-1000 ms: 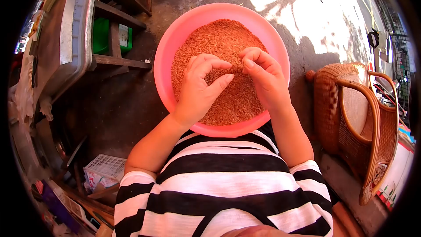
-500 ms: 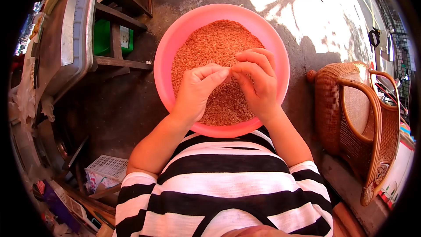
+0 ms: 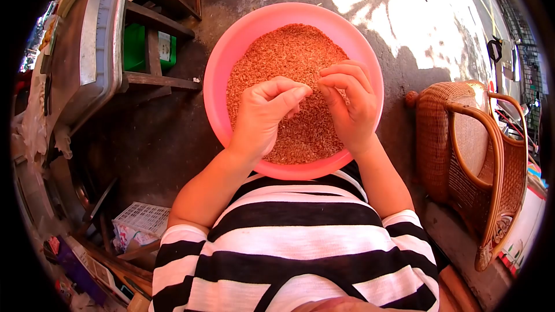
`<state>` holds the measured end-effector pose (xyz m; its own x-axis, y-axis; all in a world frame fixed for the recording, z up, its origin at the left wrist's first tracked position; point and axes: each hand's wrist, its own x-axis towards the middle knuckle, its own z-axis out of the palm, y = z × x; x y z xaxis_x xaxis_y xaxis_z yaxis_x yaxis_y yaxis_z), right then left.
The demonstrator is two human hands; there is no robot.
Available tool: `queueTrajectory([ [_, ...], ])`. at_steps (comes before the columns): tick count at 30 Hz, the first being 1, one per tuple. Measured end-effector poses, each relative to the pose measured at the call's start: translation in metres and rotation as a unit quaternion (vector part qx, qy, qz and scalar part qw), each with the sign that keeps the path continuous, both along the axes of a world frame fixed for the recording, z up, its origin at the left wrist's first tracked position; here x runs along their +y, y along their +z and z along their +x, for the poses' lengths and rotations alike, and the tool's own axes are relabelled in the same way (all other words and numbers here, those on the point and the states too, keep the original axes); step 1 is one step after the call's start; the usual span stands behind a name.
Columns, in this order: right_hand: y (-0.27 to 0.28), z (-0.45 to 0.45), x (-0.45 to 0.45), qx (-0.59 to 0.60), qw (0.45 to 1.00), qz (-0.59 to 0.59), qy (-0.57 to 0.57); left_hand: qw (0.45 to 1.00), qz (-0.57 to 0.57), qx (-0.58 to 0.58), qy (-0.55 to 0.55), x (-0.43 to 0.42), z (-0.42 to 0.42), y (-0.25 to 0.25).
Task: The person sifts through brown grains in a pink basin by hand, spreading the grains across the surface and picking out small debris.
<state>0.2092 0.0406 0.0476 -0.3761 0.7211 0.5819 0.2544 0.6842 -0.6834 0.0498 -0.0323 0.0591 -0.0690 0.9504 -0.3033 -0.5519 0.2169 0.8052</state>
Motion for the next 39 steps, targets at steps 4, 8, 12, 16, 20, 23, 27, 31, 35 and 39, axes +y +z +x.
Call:
queueTrajectory([
  [4, -0.003, 0.01, 0.008, 0.004, 0.996, -0.085, -0.034, 0.996, 0.024, 0.083, 0.026, 0.001, -0.007, -0.004],
  [8, -0.01, 0.025, 0.013, -0.1, 0.992, -0.059, -0.055, 0.974, 0.034, 0.218, 0.046, 0.002, -0.016, -0.012],
  [12, -0.011, 0.026, 0.008, -0.168, 0.983, -0.021, -0.066, 0.948, 0.027, 0.313, 0.045, 0.001, -0.027, -0.027],
  [16, -0.007, 0.022, -0.001, -0.198, 0.98, -0.032, 0.013, 0.955, 0.011, 0.289, 0.07, -0.001, -0.03, -0.031],
  [20, -0.009, 0.016, -0.003, -0.225, 0.973, -0.047, 0.031, 0.96, 0.024, 0.266, 0.083, 0.0, -0.031, -0.033],
  [23, -0.009, 0.012, -0.002, -0.23, 0.971, -0.044, 0.035, 0.961, 0.028, 0.257, 0.095, 0.0, -0.031, -0.032],
  [27, -0.01, 0.012, -0.002, -0.232, 0.971, -0.043, 0.038, 0.963, 0.035, 0.247, 0.105, 0.0, -0.033, -0.035],
  [31, -0.016, 0.015, -0.001, -0.19, 0.981, -0.044, 0.017, 0.967, 0.036, 0.229, 0.108, 0.001, -0.036, -0.036],
  [35, -0.013, 0.016, 0.002, -0.173, 0.984, -0.038, -0.013, 0.969, 0.034, 0.22, 0.111, 0.004, -0.037, -0.04],
  [39, -0.012, 0.017, 0.005, -0.161, 0.986, -0.035, -0.023, 0.97, 0.033, 0.212, 0.11, 0.005, -0.037, -0.04],
])
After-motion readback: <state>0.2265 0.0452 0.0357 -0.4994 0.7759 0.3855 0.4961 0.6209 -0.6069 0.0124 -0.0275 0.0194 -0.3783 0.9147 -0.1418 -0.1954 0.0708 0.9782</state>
